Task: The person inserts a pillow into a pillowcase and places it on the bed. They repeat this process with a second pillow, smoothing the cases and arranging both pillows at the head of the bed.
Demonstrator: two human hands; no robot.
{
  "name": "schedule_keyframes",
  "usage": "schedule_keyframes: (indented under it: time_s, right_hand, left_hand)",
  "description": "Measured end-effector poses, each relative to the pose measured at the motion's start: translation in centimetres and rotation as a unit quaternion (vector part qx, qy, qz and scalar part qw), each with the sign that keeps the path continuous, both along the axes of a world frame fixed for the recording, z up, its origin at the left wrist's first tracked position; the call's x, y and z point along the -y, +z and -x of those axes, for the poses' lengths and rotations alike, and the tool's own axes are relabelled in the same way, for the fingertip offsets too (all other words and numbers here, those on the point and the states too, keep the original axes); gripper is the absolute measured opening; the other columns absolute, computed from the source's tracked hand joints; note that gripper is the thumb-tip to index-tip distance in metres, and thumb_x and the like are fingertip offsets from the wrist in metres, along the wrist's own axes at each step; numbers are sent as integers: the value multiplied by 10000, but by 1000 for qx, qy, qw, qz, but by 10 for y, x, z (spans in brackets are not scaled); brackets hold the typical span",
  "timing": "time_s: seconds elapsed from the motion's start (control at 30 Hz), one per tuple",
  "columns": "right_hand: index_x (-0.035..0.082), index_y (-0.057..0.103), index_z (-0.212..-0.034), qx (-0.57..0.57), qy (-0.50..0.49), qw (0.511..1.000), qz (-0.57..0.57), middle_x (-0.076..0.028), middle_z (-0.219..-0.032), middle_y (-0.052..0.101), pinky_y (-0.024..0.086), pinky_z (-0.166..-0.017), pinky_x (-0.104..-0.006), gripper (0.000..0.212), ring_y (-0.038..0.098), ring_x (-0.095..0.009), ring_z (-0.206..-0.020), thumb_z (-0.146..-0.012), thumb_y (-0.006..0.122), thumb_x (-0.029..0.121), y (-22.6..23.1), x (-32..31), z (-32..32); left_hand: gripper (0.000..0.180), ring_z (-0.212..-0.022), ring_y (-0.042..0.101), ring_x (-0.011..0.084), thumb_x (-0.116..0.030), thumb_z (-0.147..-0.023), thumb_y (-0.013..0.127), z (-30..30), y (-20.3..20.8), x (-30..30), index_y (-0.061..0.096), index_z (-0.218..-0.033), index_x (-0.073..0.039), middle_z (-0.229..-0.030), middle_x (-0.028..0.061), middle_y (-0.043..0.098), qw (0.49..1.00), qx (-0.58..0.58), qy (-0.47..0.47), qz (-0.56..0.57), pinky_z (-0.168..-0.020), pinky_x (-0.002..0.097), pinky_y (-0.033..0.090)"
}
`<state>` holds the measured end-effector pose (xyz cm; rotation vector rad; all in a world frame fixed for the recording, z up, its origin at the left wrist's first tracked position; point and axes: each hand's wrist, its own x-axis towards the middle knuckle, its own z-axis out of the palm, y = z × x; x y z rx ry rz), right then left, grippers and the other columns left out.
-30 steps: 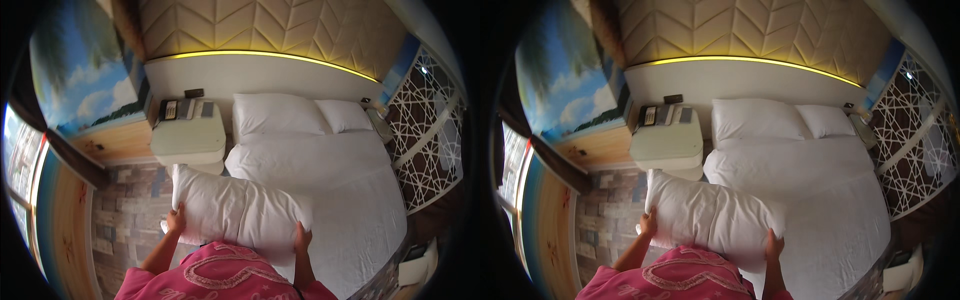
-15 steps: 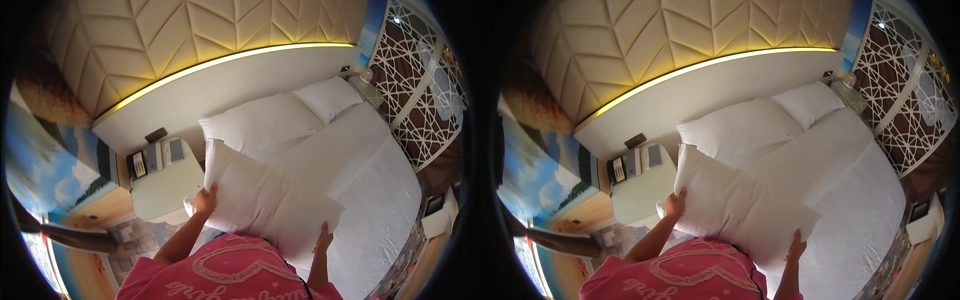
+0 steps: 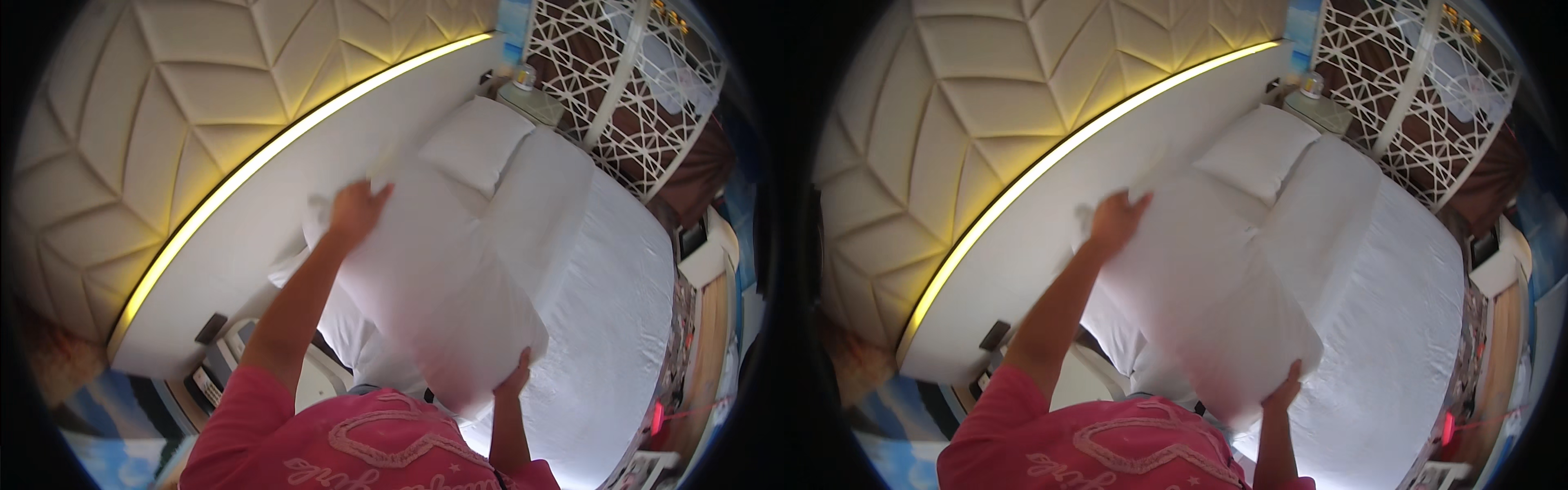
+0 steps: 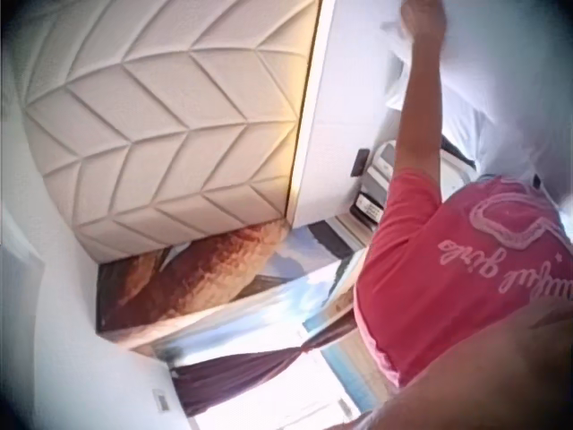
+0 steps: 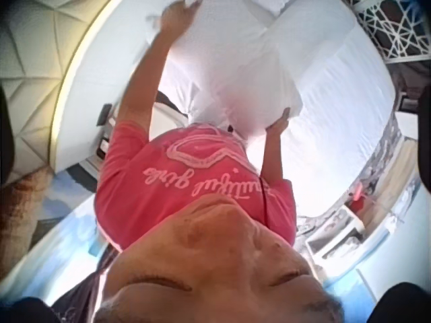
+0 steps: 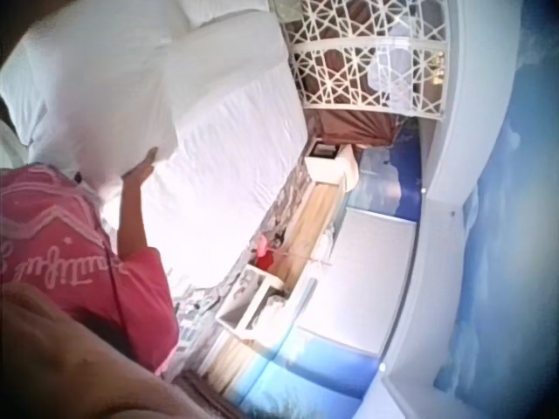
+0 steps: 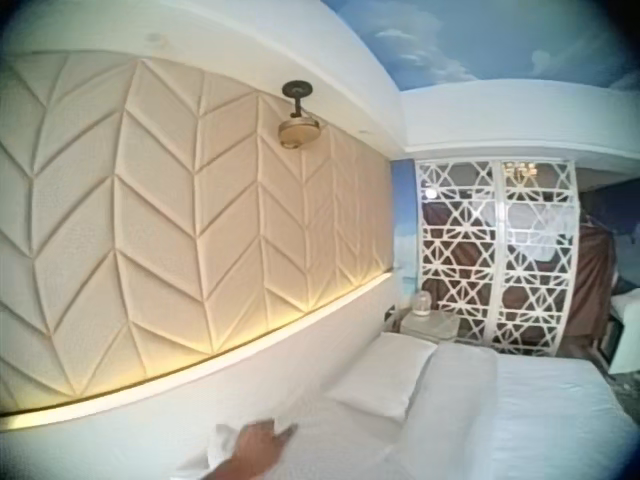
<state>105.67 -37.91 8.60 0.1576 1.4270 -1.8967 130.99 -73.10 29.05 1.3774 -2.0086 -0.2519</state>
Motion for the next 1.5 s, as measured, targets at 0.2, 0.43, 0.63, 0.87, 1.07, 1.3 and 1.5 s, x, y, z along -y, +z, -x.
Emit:
schedule_keyframes:
  time_s: [0.2,0.43,0.63,0.87,1.07,1.3,1.5]
  right_hand:
    - [110,470,-1340,205,94,965,132,-72,-1277,566,467,-973,-417,491,555,-244,-1154,-975,517,434,9,115,-151]
    - [68,308,-1440,302,313,900,18,-47,-1406,403,406,-1033,-407,619,444,-225,-1266,-972,557,388,-6,240,-315]
    - [50,429,-1356,192,638,744,-50,-75,-1322,501,415,-996,-375,545,506,-225,-1222,-992,473,453,-34,250,-329]
    - [87,559,-702,-68,332,940,-52,0,-635,507,375,-525,-240,299,453,-75,-547,-958,547,240,-6,233,-208]
    - [-24,407,-1362,-98,275,916,-274,-156,-1240,557,441,-944,-370,798,526,-262,-1135,-837,709,495,-85,266,-163]
    - [-42,438,-1336,-7,204,971,-124,-148,-1168,600,496,-872,-370,760,585,-251,-1040,-873,654,521,-24,314,-231]
    - [-49,569,-1183,-112,304,920,-221,-122,-947,663,499,-723,-349,589,635,-213,-852,-913,619,472,-58,295,-279]
  left_hand:
    - [507,-1190,522,355,-340,-872,683,31,45,106,570,-1230,1,-1226,207,587,963,-135,-167,162,-1017,415,396]
    - [731,-1403,241,420,-489,-833,657,-79,-148,45,428,-1404,-93,-1491,238,320,981,160,-82,-71,-1136,530,184]
    - [1007,-1426,175,424,-665,-741,658,-135,-176,28,245,-1515,-170,-1551,231,192,955,191,62,-219,-1119,587,147]
    - [1145,-1418,226,388,-736,-688,657,-204,-213,33,218,-1502,-62,-1517,229,272,903,60,193,-380,-1108,582,189]
    - [1011,-1295,438,388,-697,-683,688,-198,-228,49,427,-1378,-11,-1354,230,509,867,87,245,-426,-1054,494,339]
    - [636,-962,650,386,-583,-729,721,-187,-159,111,668,-1021,-21,-973,216,690,937,-31,212,-277,-850,452,496]
    - [553,-931,621,409,-514,-861,617,-255,-217,142,610,-989,24,-985,250,653,960,79,214,-163,-821,500,478]
